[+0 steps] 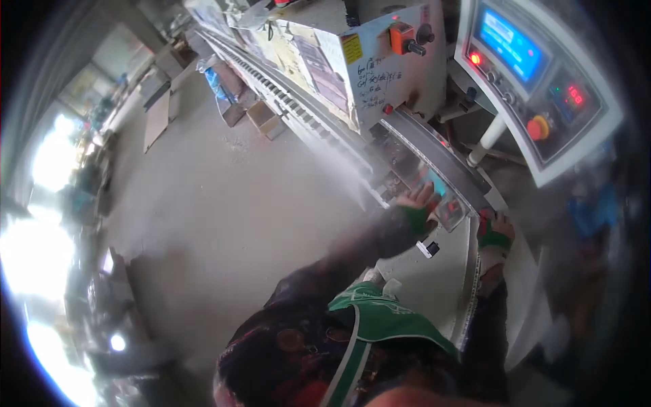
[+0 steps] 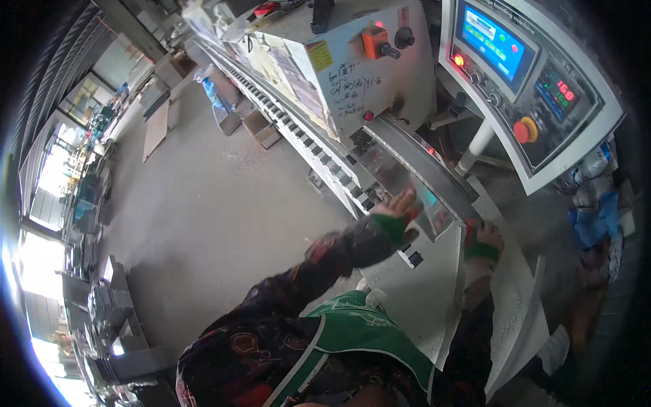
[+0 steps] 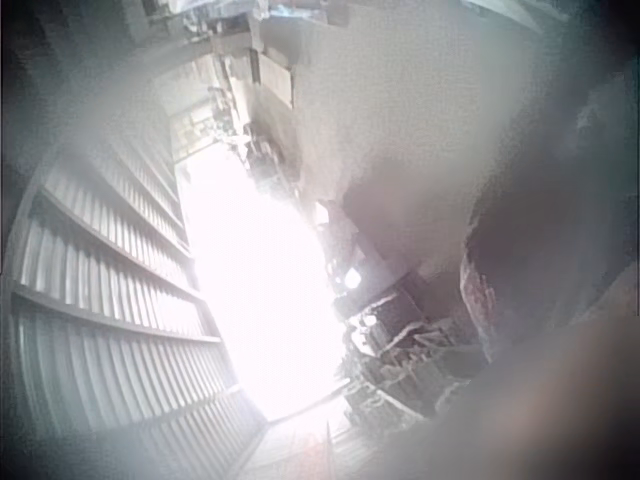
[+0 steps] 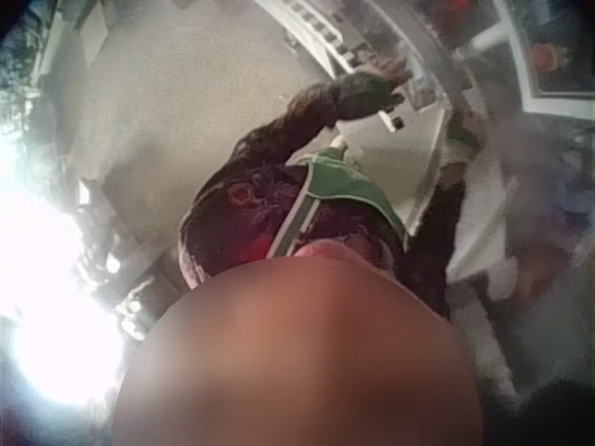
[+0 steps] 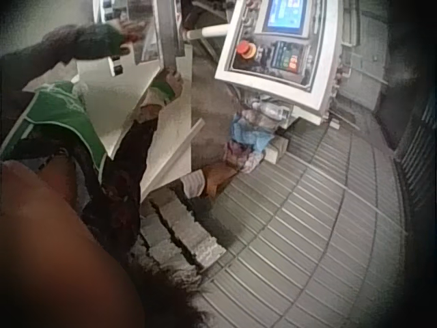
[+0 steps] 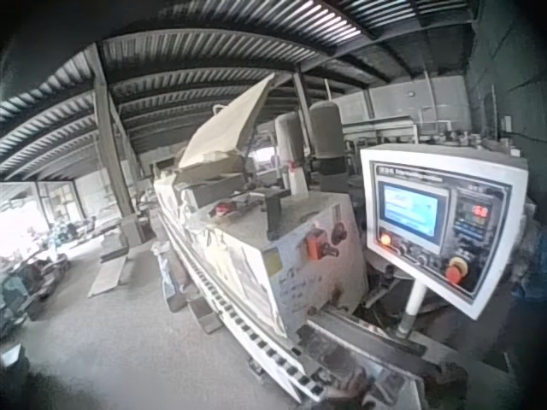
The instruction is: Feed long metal or plastic strips into a processing machine one by one.
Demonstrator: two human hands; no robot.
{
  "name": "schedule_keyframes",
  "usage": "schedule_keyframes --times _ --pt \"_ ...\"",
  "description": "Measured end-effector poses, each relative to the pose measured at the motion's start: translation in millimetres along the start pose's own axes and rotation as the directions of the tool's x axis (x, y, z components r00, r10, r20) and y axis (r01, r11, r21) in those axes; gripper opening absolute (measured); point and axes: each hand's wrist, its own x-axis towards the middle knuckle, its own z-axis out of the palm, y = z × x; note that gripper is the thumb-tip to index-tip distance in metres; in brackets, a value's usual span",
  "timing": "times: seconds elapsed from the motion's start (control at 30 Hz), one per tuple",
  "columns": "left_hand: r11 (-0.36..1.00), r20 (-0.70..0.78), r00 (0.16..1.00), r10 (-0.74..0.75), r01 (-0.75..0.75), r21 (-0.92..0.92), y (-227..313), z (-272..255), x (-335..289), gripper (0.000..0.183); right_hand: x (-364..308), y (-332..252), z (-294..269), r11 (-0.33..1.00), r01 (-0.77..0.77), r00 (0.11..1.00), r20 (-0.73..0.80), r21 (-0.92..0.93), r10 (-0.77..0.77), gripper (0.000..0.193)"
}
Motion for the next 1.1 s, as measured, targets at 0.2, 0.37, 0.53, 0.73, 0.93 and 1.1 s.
schedule_keyframes --times 0.2,0.37,0.53,0.73,0.93,1.1 --pt "0.794 0.040 0.885 -0.464 0.435 -0.425 13.3 -27.5 -124.2 0.062 21.8 -36.2 -39.2 0.987 0.005 0.999 -0.046 0.161 0.002 0.024" --pt "0.506 -0.034 0.651 -0.759 0.555 -0.661 -22.3 -25.9 -231.5 0.057 60.4 -56.0 -33.3 0.994 0.038 0.999 -0.041 0.102 -0.034 0.023" --pt "0.355 0.218 0.416 -0.883 0.895 -0.270 -92.8 59.6 -401.3 0.060 81.5 -95.3 -49.9 0.981 0.055 0.998 0.018 0.188 -0.059 0.036" --pt "-0.699 0.771 0.621 -0.142 0.489 -0.522 -21.7 101.2 -294.7 0.071 80.4 -105.5 -59.0 0.956 0.009 0.994 -0.102 0.293 0.022 0.027" --pt "-0.051 0.352 0.632 -0.691 0.443 -0.895 -196.6 63.0 -348.2 0.052 125.5 -154.7 -59.8 0.392 -0.312 0.947 0.249 0.866 0.203 0.026" --pt "0.006 0.130 0.349 -0.928 0.364 -0.931 -190.2 -10.6 -387.3 0.040 135.6 -133.3 -8.6 0.966 0.250 0.961 -0.137 0.061 -0.240 0.026"
